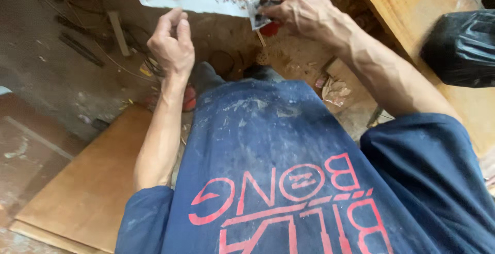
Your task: The person mixes a white paste on a small board using a putty knife, then applies the paste to the edges and surface of a wooden board. The person spreads the paste evenly along the edges and face of the board.
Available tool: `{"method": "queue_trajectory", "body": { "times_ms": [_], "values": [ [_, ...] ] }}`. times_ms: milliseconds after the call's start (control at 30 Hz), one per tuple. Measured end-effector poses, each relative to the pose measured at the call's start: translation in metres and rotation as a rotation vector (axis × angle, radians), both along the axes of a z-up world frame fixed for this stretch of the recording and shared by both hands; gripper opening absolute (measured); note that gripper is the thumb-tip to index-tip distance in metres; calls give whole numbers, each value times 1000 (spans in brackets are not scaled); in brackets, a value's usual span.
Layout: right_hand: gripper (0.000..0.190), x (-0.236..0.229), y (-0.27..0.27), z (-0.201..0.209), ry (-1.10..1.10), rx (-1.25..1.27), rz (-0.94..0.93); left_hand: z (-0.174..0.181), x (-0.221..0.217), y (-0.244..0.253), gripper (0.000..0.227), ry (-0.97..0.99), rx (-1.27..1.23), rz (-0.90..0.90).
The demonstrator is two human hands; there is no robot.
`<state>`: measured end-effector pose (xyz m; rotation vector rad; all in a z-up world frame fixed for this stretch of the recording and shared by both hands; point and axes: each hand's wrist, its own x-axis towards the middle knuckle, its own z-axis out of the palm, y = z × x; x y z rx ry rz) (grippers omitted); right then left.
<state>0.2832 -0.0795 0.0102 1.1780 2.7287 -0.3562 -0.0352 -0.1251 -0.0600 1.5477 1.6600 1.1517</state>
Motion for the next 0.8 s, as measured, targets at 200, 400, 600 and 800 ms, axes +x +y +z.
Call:
{"method": "queue_trajectory", "body": {
  "times_ms": [200,400,600,800],
  "values": [
    [40,96,-14,-2,-63,-2,-25,-13,25,-24,23,-23,-102,75],
    [36,197,-40,7,-39,10,-175,-1,48,-18,24,-20,-77,12],
    [62,124,-140,-44,869,-4,-664,17,66,26,21,68,-34,-157],
    [46,-69,-161,-108,1302,302,-1311,21,76,88,20,219,110,-561]
  ]
}}
